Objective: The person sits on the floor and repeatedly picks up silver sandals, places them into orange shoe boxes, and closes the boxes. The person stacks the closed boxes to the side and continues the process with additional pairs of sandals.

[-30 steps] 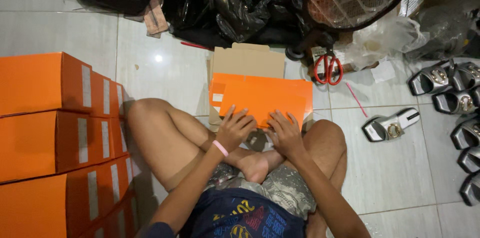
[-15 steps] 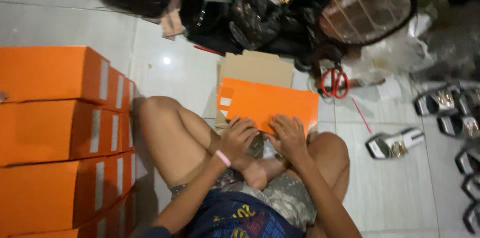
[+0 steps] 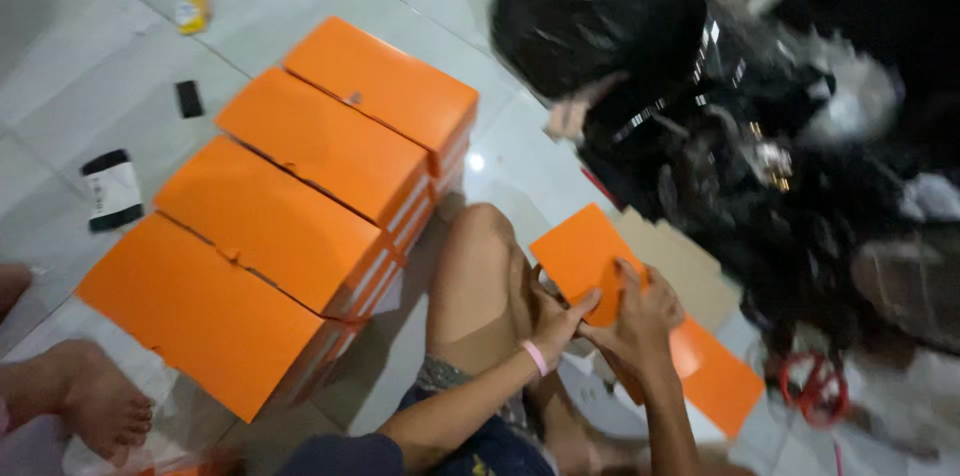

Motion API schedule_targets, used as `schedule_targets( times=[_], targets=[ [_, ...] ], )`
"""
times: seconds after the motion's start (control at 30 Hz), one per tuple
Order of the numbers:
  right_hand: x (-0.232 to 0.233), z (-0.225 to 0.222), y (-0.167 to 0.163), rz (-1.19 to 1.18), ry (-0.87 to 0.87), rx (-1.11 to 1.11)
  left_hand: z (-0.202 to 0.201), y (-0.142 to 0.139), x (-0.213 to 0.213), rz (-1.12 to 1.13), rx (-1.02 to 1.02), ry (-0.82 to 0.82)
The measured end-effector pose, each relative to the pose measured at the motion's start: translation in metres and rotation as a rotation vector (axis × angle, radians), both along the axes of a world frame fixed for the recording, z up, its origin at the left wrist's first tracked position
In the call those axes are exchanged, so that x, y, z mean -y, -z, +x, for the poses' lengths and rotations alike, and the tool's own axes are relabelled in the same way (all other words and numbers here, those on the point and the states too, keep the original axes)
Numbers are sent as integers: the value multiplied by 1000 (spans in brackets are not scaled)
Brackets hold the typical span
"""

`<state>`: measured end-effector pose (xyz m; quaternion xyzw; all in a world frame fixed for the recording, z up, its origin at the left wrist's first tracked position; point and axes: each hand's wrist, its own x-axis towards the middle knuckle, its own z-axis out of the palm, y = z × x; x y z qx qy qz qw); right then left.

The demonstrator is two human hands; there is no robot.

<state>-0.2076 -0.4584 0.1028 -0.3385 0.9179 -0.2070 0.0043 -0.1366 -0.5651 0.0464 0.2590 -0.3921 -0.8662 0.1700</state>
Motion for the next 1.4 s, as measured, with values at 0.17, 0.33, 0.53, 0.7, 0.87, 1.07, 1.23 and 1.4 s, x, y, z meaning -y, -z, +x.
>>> schedule_targets(
  times=[0.17, 0.33, 0.53, 0.7, 0.87, 1.07, 1.23, 1.4],
  targets=[
    [-3, -4, -55, -454, -152, -60, -16, -70, 68, -247, -31, -272],
    [-53, -25, -21, -946, 174, 398, -34, -131, 208, -392, -206, -512],
    [-105, 7, 85, -842, 442, 590, -13, -187, 359, -414, 137, -853],
    [-123, 22, 98, -719, 511, 692, 5, -195, 385, -252, 330, -741],
    [-127, 25, 91, -728, 467, 694, 8, -186, 388, -340, 392, -581],
    [-131, 29, 98, -631, 455, 700, 7, -171, 385, -775, 751, -620],
    [-134, 30, 100, -611, 351, 614, 6, -177, 340, -1261, 568, -925],
    [-139, 42, 102, -637, 316, 603, -37, -108, 159, -1750, -275, -376]
  ],
)
